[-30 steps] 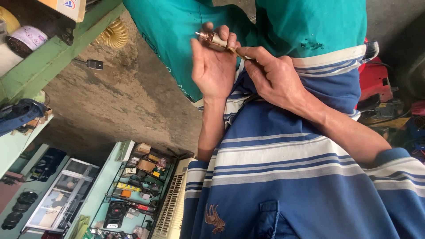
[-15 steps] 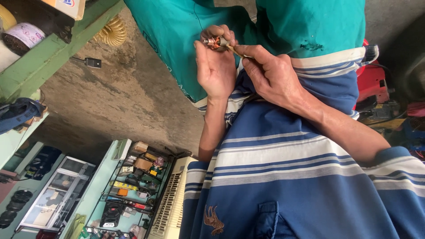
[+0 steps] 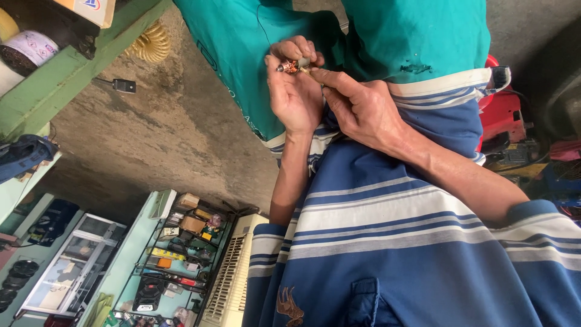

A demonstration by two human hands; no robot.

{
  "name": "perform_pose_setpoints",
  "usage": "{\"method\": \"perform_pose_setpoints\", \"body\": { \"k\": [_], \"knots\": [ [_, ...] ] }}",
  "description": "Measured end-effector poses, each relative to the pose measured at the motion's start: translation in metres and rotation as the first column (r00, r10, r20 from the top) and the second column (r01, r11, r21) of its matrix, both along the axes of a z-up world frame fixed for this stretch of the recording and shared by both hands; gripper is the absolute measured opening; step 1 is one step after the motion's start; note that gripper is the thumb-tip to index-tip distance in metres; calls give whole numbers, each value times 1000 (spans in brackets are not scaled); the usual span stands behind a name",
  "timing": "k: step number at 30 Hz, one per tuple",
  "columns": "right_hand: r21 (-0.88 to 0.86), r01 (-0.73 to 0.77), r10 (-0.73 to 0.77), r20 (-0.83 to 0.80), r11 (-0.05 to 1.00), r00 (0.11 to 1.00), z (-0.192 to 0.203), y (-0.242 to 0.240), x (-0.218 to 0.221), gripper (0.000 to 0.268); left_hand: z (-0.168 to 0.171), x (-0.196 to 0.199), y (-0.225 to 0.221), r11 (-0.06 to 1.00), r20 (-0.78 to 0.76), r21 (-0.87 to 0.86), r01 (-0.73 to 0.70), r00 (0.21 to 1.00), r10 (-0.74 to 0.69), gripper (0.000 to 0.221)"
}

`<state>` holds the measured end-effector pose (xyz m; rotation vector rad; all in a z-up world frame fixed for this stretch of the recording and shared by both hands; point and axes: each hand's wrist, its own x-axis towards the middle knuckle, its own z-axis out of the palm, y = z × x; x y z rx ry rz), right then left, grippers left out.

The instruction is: Manually winding copper wire around the slots of a motor armature for repair.

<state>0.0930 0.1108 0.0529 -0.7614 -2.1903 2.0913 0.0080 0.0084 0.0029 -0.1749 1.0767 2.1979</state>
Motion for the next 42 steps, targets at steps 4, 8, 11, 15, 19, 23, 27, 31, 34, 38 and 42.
{"method": "perform_pose_setpoints", "body": {
  "k": [4,8,11,15,19,23,27,31,34,38,42],
  "knots": [
    [34,-4,4,-16,999,1000,0,-1,-2,32,-4,1,0,999,-21,-18,-30,999,30,30],
    [32,22,-21,-17,999,1000,-6,-5,-2,31,-8,5,-2,997,-2,-63,-51,999,51,25],
    [0,56,-56,-1,998,998,-8,-8,-4,24,-10,5,-2,997,14,-56,-47,999,48,21],
    [-19,62,-61,20,998,998,-7,-7,-7,19,-5,3,2,996,43,-77,-43,998,47,21],
    [-46,38,-35,62,998,997,-11,-6,-7,14,-9,2,-1,999,94,-26,-44,995,46,23],
    [-99,64,-61,26,993,998,-13,-2,-16,13,-8,-5,1,998,93,-39,-46,994,50,29],
    [-67,92,-89,44,994,995,-14,-5,-11,11,-14,-1,-1,998,98,34,-49,994,46,29],
    [60,41,-44,54,997,998,-8,-6,-5,26,-18,3,-6,998,136,12,-58,989,56,17],
    [194,3,2,-27,981,1000,-8,-3,-5,20,-16,1,-5,996,29,-82,-24,999,26,16],
    [-29,69,-67,52,997,996,-10,-4,-6,14,-14,0,-6,1000,141,16,-23,990,21,18],
    [28,68,-69,36,997,997,-10,-3,-8,13,-8,-1,-4,999,99,-40,2,995,2,19]
  ]
}}
